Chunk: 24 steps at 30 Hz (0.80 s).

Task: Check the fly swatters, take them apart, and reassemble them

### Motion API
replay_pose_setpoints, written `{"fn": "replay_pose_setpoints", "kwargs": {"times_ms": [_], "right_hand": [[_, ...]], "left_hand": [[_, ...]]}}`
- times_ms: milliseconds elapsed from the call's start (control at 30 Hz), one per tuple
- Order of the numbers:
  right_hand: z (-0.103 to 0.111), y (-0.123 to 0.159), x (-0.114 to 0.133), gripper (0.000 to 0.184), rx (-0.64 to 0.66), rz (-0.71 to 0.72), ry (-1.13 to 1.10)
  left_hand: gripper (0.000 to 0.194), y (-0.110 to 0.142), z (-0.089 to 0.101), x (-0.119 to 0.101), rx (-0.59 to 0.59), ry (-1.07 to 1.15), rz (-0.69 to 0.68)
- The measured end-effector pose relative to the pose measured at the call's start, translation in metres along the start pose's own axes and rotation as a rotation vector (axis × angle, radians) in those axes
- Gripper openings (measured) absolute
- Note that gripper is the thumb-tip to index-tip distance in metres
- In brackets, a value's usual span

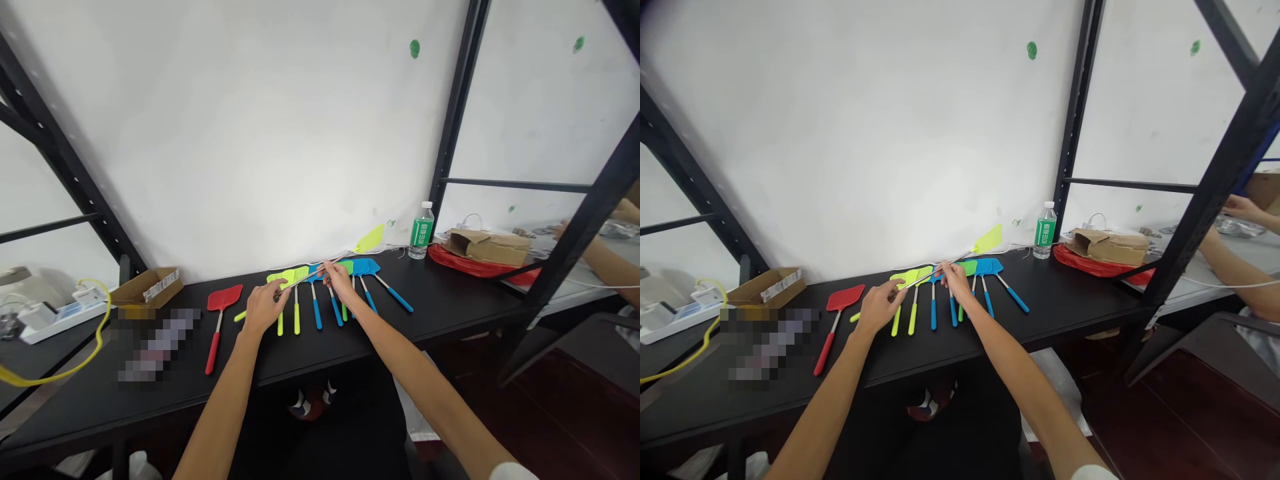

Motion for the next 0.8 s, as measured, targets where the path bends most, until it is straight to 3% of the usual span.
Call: {"fn": "replay_pose_setpoints", "kwargs": {"times_ms": [100, 267, 467, 667, 800], "right_hand": [[-0.012, 0.003, -0.002, 0.051, 0.13, -0.032, 0.037], [-0.017, 0.002, -0.006, 0.052, 0.148, -0.007, 0.096], [-0.009, -0.003, -0.011, 0.053, 0.037, 0.018, 0.133], [0.02, -0.007, 0.003, 0.051, -0.304, 0.021, -0.007], [0.019, -0.005, 0.007, 0.05, -0.305, 0.036, -0.043]], "left_hand": [[0.036, 0.0, -0.001, -0.007, 0.004, 0.004, -0.079], [0.037, -0.001, -0.004, -0.007, -0.013, -0.047, -0.094], [0.037, -0.003, -0.006, -0.006, -0.026, -0.123, 0.01], [0.032, 0.0, -0.004, 0.017, -0.044, -0.18, 0.116], [0.028, 0.001, -0.002, 0.024, -0.07, -0.141, 0.116]]}}
Point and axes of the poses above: each hand's wrist, its own y-axis away from the middle knuckle, its own z-axis out of the back of the hand, x = y × z, the point moved 3 cm from there along -y, towards the middle knuckle, and after that the axes turned 8 degrees about -y, right-handed, at the moved point
